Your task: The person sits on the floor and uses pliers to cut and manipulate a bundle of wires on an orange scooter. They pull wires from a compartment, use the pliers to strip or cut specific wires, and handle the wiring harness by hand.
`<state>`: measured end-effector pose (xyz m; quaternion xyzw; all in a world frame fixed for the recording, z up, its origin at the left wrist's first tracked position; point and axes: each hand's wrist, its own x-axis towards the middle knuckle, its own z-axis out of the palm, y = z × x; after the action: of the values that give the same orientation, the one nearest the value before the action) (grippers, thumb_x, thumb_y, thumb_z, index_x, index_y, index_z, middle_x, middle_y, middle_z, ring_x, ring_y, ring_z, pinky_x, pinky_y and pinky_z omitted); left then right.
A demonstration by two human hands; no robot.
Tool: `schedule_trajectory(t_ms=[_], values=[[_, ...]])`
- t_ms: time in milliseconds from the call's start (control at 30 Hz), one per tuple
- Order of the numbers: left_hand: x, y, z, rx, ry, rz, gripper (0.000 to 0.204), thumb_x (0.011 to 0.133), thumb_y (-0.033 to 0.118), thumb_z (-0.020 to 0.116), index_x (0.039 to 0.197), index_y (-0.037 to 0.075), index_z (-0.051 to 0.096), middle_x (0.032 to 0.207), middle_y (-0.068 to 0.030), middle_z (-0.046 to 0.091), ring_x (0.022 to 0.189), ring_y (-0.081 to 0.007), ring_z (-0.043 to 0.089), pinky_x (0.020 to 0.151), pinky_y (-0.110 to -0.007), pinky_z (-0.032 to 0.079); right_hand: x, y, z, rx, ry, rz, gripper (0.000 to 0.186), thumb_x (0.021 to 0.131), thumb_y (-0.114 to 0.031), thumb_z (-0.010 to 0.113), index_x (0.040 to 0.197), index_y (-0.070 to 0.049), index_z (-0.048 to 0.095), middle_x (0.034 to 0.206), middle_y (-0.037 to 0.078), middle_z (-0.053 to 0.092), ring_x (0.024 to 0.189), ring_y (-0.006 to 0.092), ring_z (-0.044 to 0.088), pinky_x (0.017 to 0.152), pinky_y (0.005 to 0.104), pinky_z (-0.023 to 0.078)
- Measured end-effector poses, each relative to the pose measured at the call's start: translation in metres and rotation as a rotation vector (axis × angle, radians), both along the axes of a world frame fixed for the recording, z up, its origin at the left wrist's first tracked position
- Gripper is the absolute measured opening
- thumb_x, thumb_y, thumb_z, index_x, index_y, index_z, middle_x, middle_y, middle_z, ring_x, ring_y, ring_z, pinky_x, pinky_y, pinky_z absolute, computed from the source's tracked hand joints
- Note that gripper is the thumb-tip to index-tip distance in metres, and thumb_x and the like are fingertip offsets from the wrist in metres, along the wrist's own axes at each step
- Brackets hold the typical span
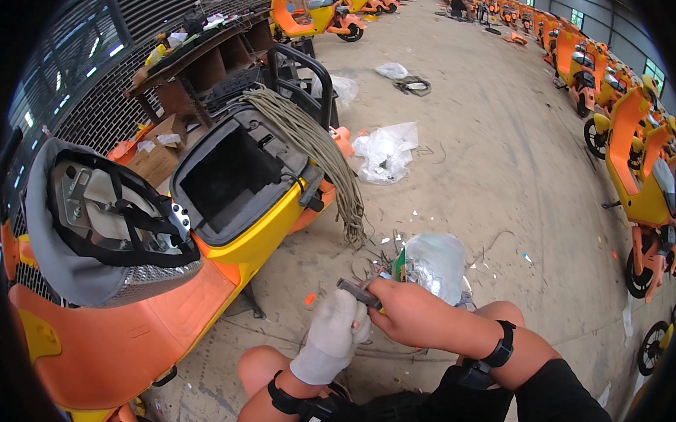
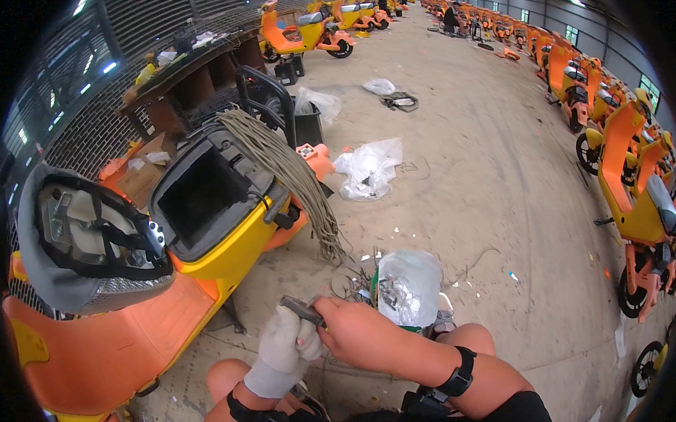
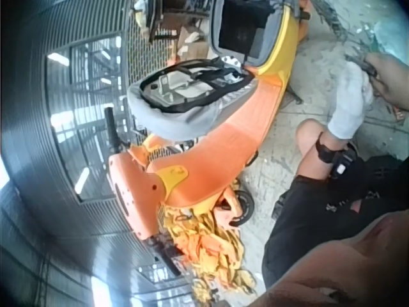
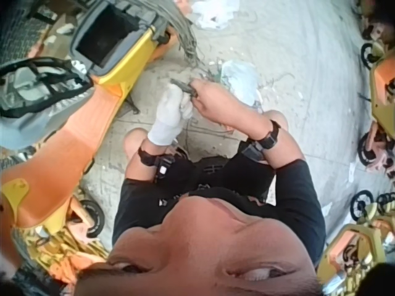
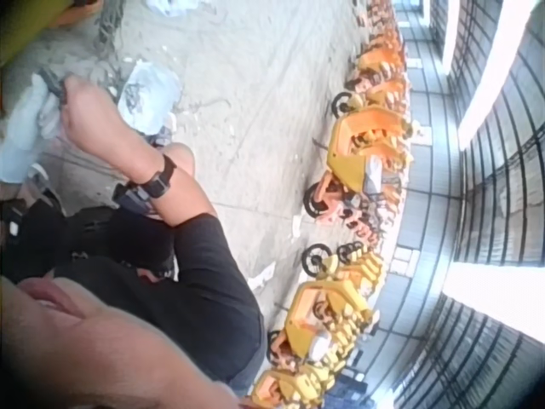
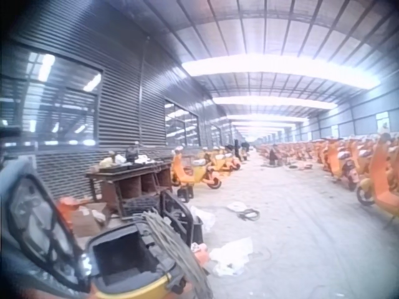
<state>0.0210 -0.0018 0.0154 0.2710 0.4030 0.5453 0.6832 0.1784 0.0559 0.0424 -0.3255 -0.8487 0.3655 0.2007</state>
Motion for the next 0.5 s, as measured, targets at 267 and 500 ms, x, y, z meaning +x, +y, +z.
schedule_trajectory(t_ms=[267, 500], values=[[0.003, 0.012, 0.002, -0.101, 0.121, -0.001, 0.059, 0.098, 0.059, 0.036, 0.06, 0.014, 0.033, 0.051, 0.0028, 0.024, 0.041, -0.0126, 0.023, 0.043, -0.029, 0.023, -0.002, 0.002, -0.014, 0.105, -0.012, -0.087, 0.026, 0.086, -0.011, 0.062, 0.104, 0.004, 0.05, 0.09, 0.025, 0.06, 0.082, 0.0446, 0.06, 0.07, 0.0481, 0.05], [-0.004, 0.016, -0.009, -0.138, 0.046, -0.048, 0.054, 0.1, 0.053, 0.038, 0.065, 0.012, 0.037, 0.054, 0.0027, 0.029, 0.043, -0.0102, 0.026, 0.043, -0.027, 0.021, -0.004, 0.005, -0.018, 0.132, -0.079, -0.098, 0.029, 0.086, -0.012, 0.061, 0.107, 0.005, 0.051, 0.091, 0.026, 0.061, 0.08, 0.0447, 0.061, 0.07, 0.0488, 0.05]])
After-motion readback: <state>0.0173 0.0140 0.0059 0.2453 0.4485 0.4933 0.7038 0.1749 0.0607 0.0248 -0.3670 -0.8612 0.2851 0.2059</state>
